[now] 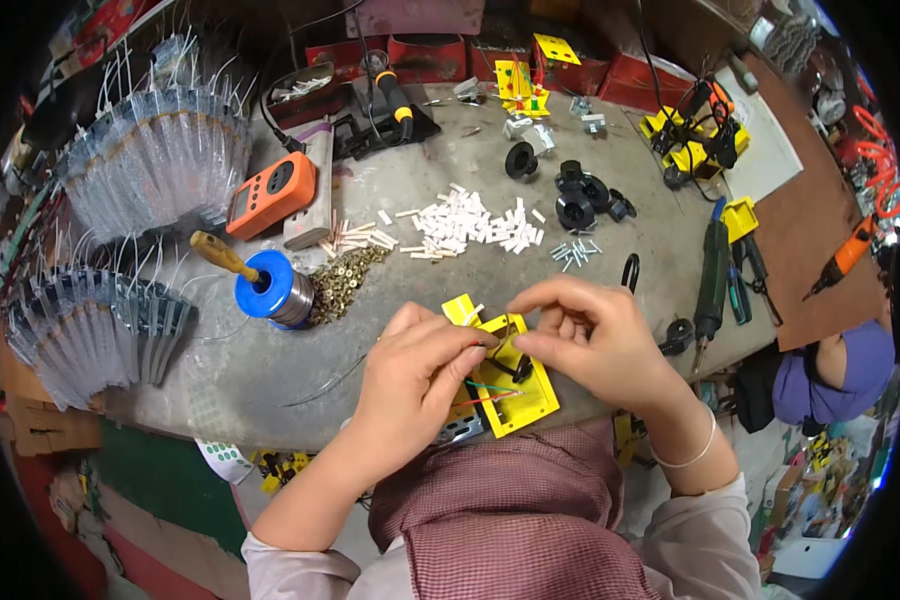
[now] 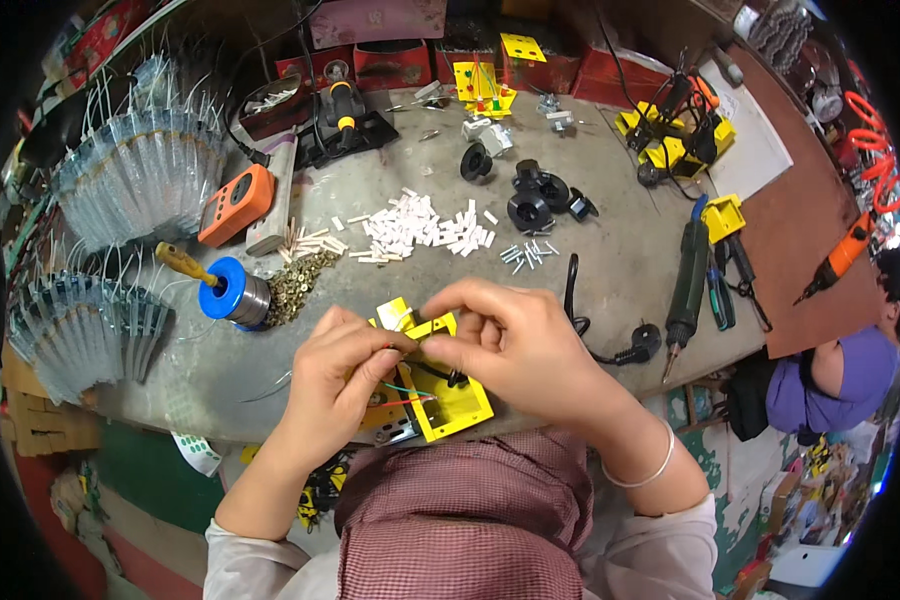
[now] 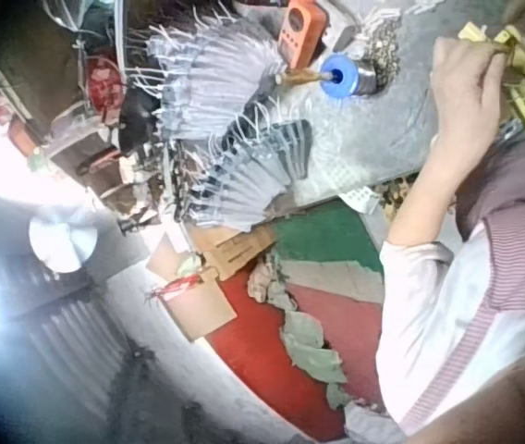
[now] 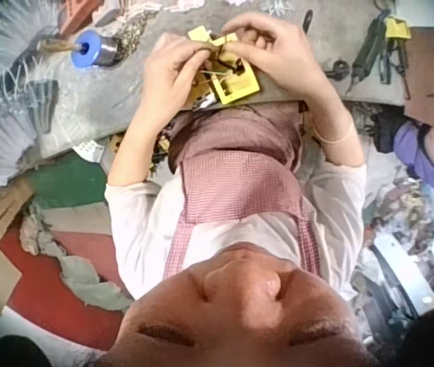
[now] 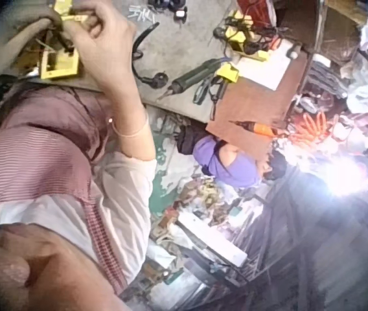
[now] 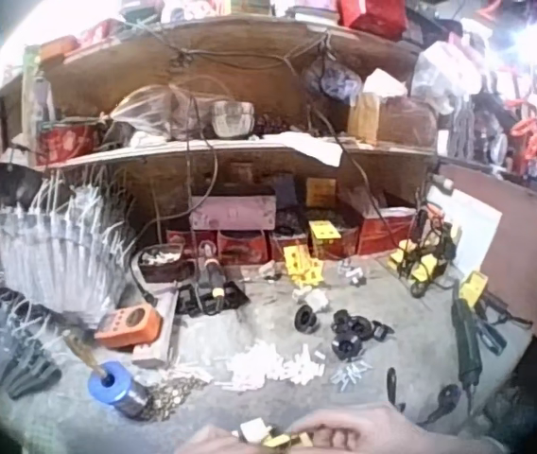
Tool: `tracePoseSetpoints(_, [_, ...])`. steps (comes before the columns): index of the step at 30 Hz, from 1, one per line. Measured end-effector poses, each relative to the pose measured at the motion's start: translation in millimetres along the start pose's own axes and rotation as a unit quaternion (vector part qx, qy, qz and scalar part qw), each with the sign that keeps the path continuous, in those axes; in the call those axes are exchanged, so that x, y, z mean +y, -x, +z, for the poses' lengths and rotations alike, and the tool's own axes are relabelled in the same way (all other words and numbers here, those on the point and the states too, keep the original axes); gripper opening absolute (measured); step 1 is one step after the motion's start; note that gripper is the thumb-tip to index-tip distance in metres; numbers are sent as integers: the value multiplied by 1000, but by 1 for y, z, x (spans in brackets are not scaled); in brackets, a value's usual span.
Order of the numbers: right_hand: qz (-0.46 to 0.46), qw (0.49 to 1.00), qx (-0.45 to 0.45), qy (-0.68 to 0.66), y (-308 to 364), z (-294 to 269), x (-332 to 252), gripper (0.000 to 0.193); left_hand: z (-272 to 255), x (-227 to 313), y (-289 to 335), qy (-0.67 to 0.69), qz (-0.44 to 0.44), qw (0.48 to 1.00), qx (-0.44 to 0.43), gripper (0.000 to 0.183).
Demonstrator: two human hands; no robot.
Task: Assembling electrical components and soldering wires into a yellow control box at a workbench.
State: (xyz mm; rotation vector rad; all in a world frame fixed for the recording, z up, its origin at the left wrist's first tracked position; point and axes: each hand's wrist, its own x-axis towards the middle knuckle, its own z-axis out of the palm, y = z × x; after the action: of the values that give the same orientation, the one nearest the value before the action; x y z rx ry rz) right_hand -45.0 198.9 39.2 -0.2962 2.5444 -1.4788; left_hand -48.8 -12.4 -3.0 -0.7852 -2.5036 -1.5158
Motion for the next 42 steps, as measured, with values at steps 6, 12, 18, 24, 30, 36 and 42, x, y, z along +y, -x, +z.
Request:
tracePoseSetpoints(6, [-216, 970, -23, 105, -10, 4, -4, 10, 1, 4, -4, -56, 20, 997, -45, 11])
tracePoseSetpoints(12, [-157, 973, -71, 152, -16, -12, -13, 10, 8, -13, -2, 57, 2, 998, 7, 9])
tracePoseSetpoints(18, [-100, 984, -87, 116, -54, -47, -17, 10, 1, -5, 3, 13, -16, 1000, 23, 10])
tracePoseSetpoints(24, [50, 845, -52, 530, -128, -63, 50, 21, 4, -6, 1, 38, -30, 998, 33, 11])
tracePoseSetpoints(30, [65, 870, -63, 484, -139, -56, 62, 16, 8, -2, 5, 24, -32, 998, 40, 11])
tracePoseSetpoints(36, [-82, 970, 38, 226, -123, -81, 55, 16, 8, 0, 5, 12, -23, 998, 51, 7])
tracePoseSetpoints(42, [-76, 997, -13, -31, -14, -46, -19, 13, 10, 0, 5, 21, -13, 998, 59, 8])
